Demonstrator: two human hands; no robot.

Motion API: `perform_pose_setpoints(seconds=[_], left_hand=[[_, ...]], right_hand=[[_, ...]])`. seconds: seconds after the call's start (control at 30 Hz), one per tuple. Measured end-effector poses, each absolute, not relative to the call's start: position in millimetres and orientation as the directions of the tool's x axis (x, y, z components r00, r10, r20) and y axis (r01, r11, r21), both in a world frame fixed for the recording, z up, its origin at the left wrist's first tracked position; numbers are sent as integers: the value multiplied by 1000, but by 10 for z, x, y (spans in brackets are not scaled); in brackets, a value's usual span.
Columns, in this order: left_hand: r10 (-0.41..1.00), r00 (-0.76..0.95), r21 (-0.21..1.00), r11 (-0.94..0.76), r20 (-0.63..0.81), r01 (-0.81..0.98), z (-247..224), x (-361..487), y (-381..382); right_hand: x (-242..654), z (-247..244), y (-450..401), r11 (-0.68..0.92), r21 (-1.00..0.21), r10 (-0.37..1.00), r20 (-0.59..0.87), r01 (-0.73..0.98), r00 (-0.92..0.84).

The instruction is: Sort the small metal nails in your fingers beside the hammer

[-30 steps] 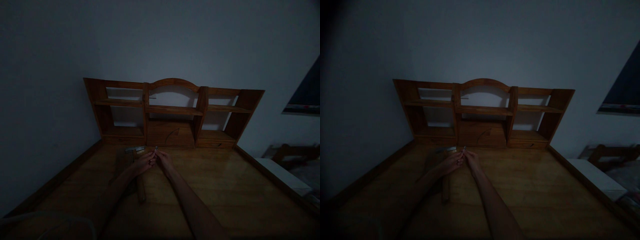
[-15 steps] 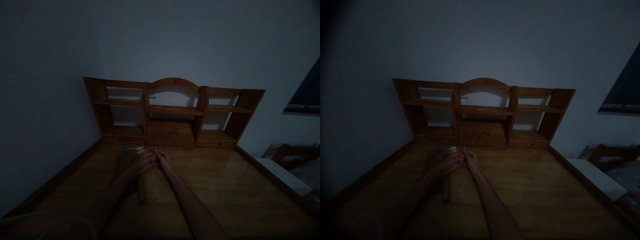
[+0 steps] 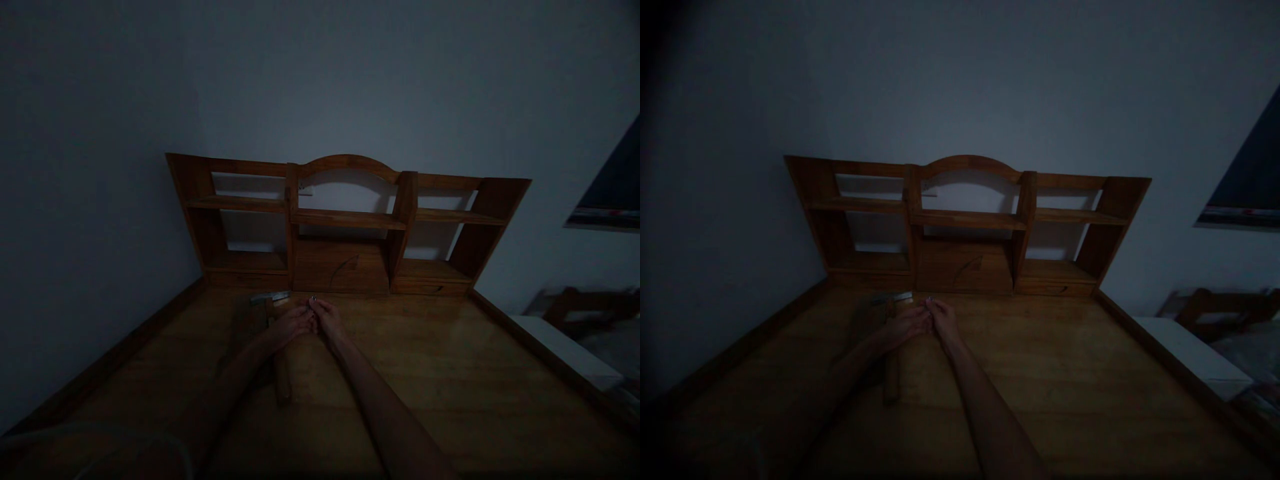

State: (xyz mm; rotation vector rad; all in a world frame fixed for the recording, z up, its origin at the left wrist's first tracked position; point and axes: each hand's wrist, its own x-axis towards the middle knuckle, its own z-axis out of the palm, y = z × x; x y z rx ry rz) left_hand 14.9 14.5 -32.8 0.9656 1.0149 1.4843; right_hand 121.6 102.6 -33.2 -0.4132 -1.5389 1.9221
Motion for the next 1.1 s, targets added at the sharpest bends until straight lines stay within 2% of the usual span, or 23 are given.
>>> perform_pose_setpoints(seconds=[0.27, 0.53, 0.8, 0.97, 1.1], left_hand=[[994, -84, 913, 35, -76, -407, -222, 251, 163], [989, -82, 851, 62, -123, -522, -133, 298, 146], [988, -149, 860, -54, -26, -507, -173, 284, 192], [988, -131, 883, -130, 79, -450, -167, 271, 183], [991, -108, 892, -124, 85, -435, -184, 251, 157]], right_hand=[[1227, -340, 1002, -229, -947, 576, 54, -224, -816], [1279, -263, 972, -296, -923, 547, 47, -245, -836], [1313, -145, 923, -350, -900, 481, 63, -258, -875], [1289, -142, 921, -365, -884, 461, 103, -294, -882], [1316, -149, 935, -367, -879, 440, 124, -304, -889]])
